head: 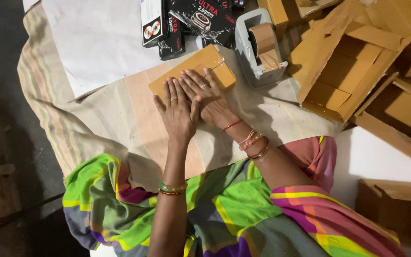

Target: The person unpacks a smartwatch box, removes the watch and accessories, then repacks the items into the box and places it into a cardboard shipping box. They seal the box with tape and repeat the process for a second unit.

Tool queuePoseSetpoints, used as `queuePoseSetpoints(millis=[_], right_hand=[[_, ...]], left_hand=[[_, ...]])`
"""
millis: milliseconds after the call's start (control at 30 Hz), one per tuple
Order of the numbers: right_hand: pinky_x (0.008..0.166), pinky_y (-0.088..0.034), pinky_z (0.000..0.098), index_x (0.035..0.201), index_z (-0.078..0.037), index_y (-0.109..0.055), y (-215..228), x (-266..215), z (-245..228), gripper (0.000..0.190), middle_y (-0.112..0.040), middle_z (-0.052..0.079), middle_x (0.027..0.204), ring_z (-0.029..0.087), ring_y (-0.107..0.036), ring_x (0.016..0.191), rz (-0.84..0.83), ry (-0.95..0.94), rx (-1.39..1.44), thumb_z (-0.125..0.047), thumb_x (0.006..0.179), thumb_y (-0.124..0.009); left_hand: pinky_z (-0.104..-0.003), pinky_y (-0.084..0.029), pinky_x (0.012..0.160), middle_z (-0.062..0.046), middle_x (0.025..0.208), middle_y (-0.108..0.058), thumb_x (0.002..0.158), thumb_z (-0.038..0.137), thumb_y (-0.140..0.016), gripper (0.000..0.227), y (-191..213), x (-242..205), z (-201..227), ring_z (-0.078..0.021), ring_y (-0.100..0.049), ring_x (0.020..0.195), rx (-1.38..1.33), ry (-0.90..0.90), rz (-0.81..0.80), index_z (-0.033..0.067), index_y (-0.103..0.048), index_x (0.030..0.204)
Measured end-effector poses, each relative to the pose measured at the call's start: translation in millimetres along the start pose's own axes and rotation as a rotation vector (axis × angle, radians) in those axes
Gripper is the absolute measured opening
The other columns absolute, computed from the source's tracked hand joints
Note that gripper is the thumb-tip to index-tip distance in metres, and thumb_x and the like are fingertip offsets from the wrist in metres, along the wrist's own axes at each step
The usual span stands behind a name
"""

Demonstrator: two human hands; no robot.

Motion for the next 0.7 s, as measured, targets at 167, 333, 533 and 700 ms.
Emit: queuePoseSetpoints(millis=[167,333,533,700], right_hand=[[0.124,-0.004,0.0582,0.159,-0.007,-0.036,0,3,11,0.061,-0.034,0.01,0.166,0.025,-0.022,0.155,-0.089,-0.123,0.035,-0.038,0.106,-0.038],[0.124,-0.01,0.0603,0.159,-0.008,-0.035,10,-2,55,0.06,-0.028,0.008,0.169,0.023,-0.019,0.156,-0.17,-0.309,0.062,-0.036,0.106,-0.037],[0.12,-0.033,0.0505,0.16,-0.003,-0.033,17,-4,65,0.061,-0.027,0.013,0.168,0.033,-0.034,0.149,-0.028,-0.377,0.094,-0.036,0.109,-0.046],[0.104,-0.049,0.0431,0.16,-0.007,-0.028,11,-5,86,0.065,-0.03,0.013,0.168,0.037,-0.057,0.126,-0.033,-0.558,0.328,-0.031,0.104,-0.05]], left_hand=[[-0.061,-0.008,0.125,-0.022,0.171,-0.016,0.107,0.057,-0.034,0.082,-9,6,-16,-0.0353,-0.014,0.16,0.021,0.039,0.048,-0.0037,-0.021,0.162],[-0.05,-0.018,0.13,-0.033,0.169,-0.012,0.112,0.055,-0.036,0.085,-25,17,-46,-0.0429,-0.012,0.159,-0.058,0.162,0.144,-0.0115,-0.015,0.159],[-0.047,-0.044,0.11,-0.034,0.142,-0.051,0.106,0.045,-0.052,0.084,-37,15,-90,-0.0454,-0.053,0.132,-0.554,0.457,0.134,-0.0095,-0.016,0.159],[-0.038,-0.055,0.086,-0.021,0.118,-0.074,0.1,0.039,-0.073,0.056,-30,11,-94,-0.0248,-0.068,0.097,-0.774,0.501,0.17,0.0036,-0.062,0.142]])
Point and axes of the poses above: each hand's wrist, its own x-axis towards the middle knuckle, its own y-axis out of the back of the hand, z = x × y, the point moved 6 cm from there along x, towards the middle knuckle
